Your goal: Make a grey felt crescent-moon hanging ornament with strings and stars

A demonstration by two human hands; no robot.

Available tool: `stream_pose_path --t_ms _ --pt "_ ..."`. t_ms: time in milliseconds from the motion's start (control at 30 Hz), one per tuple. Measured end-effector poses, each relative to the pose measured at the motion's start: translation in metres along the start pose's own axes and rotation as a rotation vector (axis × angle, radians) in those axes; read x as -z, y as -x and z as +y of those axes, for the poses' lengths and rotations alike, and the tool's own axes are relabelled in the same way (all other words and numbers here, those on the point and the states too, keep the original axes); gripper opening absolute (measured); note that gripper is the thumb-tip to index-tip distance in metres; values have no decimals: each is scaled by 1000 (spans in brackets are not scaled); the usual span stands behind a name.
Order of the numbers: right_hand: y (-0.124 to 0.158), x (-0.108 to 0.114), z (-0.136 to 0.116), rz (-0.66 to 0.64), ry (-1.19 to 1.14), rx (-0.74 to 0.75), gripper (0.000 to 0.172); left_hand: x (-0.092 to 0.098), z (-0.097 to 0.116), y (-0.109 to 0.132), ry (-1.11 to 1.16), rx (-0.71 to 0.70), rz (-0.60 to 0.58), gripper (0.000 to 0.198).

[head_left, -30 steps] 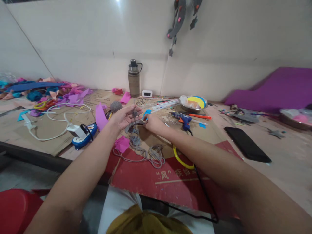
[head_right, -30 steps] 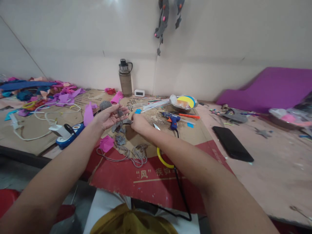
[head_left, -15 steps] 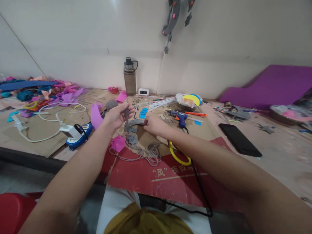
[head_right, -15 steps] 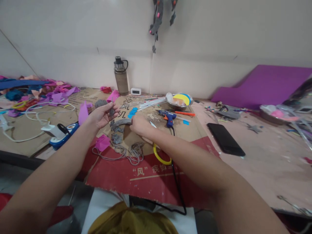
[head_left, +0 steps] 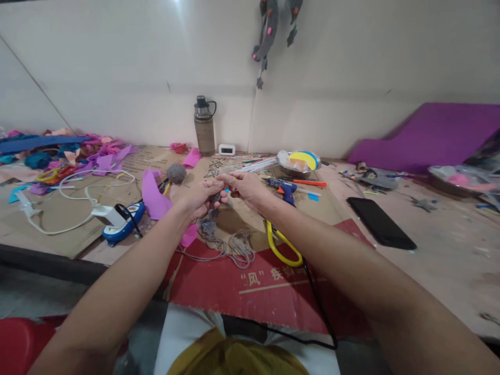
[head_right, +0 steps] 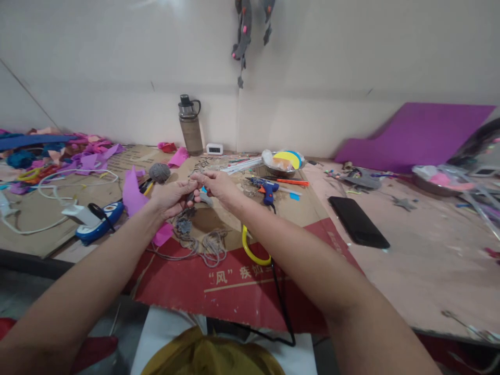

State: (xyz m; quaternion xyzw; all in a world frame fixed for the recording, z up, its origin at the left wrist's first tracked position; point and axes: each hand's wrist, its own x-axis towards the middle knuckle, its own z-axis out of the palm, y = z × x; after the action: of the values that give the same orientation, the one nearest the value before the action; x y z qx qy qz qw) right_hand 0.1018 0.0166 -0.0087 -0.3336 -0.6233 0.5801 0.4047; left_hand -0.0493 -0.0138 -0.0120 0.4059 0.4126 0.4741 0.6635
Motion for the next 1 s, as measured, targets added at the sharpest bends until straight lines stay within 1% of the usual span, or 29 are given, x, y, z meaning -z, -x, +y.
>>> stream_pose_path --t_ms 167,300,400,467,500,567,600,633,700,733,767,833,867,933,1000 --pt "-4 1 4 141 4 70 31 3 -2 1 -29 -32 13 9" --pt "-7 -2 9 214 53 74 36 6 -5 1 -68 -39 57 13" --pt "-11 -5 15 280 127 66 36 5 -5 2 -86 -19 98 15" --pt "-13 -4 17 263 242 53 37 5 -4 3 -114 0 130 15" --pt "-13 -1 17 241 337 53 38 6 -4 3 -129 3 137 16" --pt "-11 12 15 215 556 70 40 9 -3 2 -133 -3 148 15" --pt "-7 22 13 238 671 92 40 10 -2 2 -117 -17 174 14" --pt "-3 34 10 276 736 105 39 12 -1 1 -100 -29 204 14" --pt "10 64 6 370 802 103 33 16 1 0 -63 -52 275 16" --pt "18 79 6 456 898 55 32 18 1 -1 -49 -61 304 18" --pt "26 94 6 501 1001 -33 34 21 2 -2 -37 -71 331 18" --pt "39 119 11 533 1151 -254 45 24 2 -3 -19 -80 359 18" --pt "44 127 15 539 1207 -342 51 25 2 -4 -13 -78 361 17" --pt "48 136 23 464 1259 -424 56 25 2 -4 -4 -71 373 16" --pt "46 138 28 403 1267 -463 50 24 2 -5 -1 -62 398 16"
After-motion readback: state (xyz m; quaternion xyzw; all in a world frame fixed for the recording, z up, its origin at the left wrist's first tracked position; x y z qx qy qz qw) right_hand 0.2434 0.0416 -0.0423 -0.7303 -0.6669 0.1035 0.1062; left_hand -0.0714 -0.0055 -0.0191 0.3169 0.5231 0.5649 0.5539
